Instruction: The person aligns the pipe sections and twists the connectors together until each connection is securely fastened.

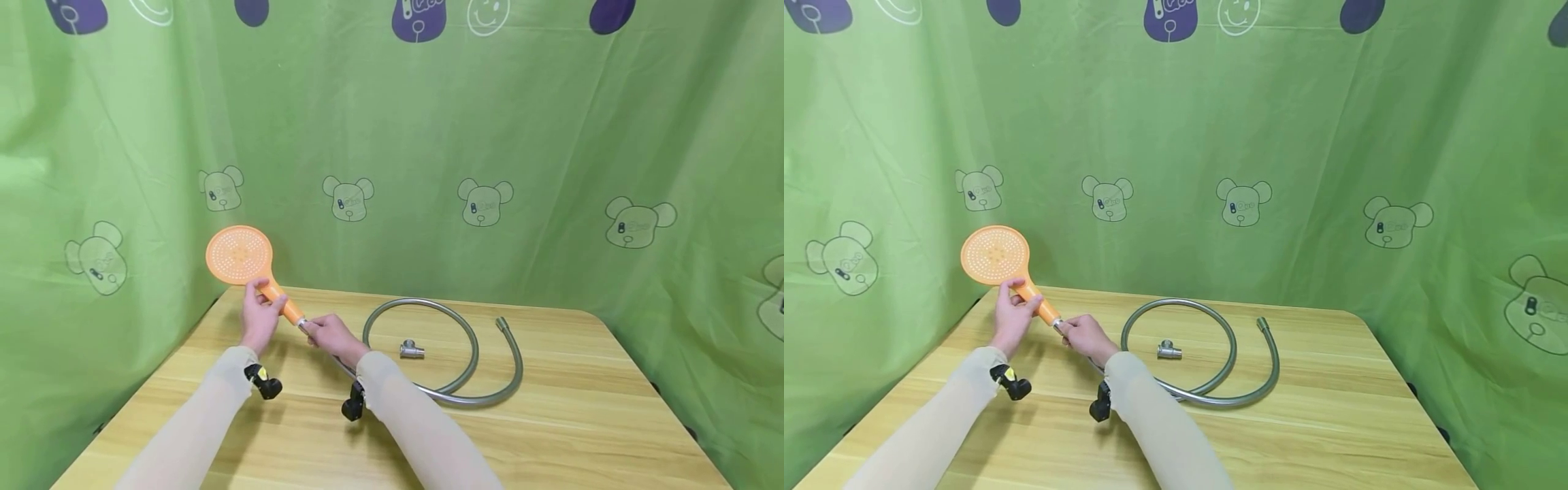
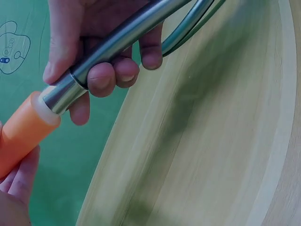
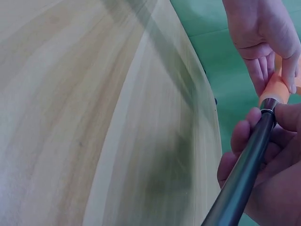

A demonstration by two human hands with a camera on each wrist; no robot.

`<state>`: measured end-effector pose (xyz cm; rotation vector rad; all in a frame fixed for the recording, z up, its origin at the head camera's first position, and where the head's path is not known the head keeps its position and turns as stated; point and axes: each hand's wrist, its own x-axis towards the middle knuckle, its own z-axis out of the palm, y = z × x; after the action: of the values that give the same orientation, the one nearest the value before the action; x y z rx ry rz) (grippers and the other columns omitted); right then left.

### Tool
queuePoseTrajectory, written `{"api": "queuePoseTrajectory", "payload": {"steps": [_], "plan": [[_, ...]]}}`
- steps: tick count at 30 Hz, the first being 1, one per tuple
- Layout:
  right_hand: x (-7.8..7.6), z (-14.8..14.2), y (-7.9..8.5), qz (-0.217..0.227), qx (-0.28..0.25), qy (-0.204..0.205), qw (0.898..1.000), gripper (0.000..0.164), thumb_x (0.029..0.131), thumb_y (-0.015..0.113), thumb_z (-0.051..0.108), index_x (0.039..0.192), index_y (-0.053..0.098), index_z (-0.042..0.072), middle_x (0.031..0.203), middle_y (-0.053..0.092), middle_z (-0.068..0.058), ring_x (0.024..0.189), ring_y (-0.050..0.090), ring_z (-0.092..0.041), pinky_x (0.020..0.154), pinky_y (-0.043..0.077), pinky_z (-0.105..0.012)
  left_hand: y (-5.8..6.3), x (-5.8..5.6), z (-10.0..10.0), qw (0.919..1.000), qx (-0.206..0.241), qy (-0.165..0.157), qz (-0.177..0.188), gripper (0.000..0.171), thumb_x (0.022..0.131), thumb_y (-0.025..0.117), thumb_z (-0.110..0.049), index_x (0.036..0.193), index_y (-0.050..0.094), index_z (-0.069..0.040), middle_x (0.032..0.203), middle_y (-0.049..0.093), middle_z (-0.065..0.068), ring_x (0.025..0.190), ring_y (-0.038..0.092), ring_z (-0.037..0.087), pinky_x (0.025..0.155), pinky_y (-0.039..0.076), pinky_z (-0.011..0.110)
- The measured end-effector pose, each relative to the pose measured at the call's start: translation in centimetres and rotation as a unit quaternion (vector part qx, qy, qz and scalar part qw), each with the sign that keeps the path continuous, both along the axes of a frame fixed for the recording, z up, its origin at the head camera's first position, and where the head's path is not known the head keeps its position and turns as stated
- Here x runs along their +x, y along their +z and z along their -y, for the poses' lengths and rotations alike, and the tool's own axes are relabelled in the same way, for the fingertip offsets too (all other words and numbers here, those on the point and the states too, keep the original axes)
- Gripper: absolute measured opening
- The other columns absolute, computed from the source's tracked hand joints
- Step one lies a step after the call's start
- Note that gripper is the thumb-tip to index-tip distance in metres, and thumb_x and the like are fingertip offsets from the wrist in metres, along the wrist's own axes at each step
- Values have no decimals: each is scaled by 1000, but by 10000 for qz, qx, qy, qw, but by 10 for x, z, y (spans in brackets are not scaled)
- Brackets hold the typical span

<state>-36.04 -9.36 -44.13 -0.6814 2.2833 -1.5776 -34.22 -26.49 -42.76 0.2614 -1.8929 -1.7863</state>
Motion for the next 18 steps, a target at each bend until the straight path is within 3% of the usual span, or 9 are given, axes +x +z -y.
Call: {"api": "queuePoseTrajectory", "payload": {"steps": [3,6,10,18], "plan": [[1,-1,1,237,-238,9,9994,31,102,57,25,104,70,-3,70,60,-3,62,53,-12,67,51,-31,0,0,-1,10000,95,19,23,54,93,68,-2,140,40,-6,121,56,23,88,61,13,73,59,19],[0,-2,1,321,-411,-70,9986,21,101,61,25,103,65,4,71,63,-3,64,60,-15,75,55,-36,-1,0,-2,9999,131,55,9,54,94,68,-3,140,40,-5,121,56,23,86,61,11,73,58,18],[1,-3,0,322,-439,-215,9983,17,99,64,25,95,60,9,71,65,-5,64,65,-19,74,53,-31,-2,0,-4,9999,106,67,-23,54,93,68,-2,140,40,-4,119,56,23,84,61,11,72,58,18],[1,-2,2,229,-306,-373,9986,18,98,65,25,92,61,9,71,65,-5,64,67,-25,71,53,-31,-1,0,-7,9996,-122,234,65,54,93,68,-2,139,41,-6,119,58,23,86,60,15,70,56,18]]}}
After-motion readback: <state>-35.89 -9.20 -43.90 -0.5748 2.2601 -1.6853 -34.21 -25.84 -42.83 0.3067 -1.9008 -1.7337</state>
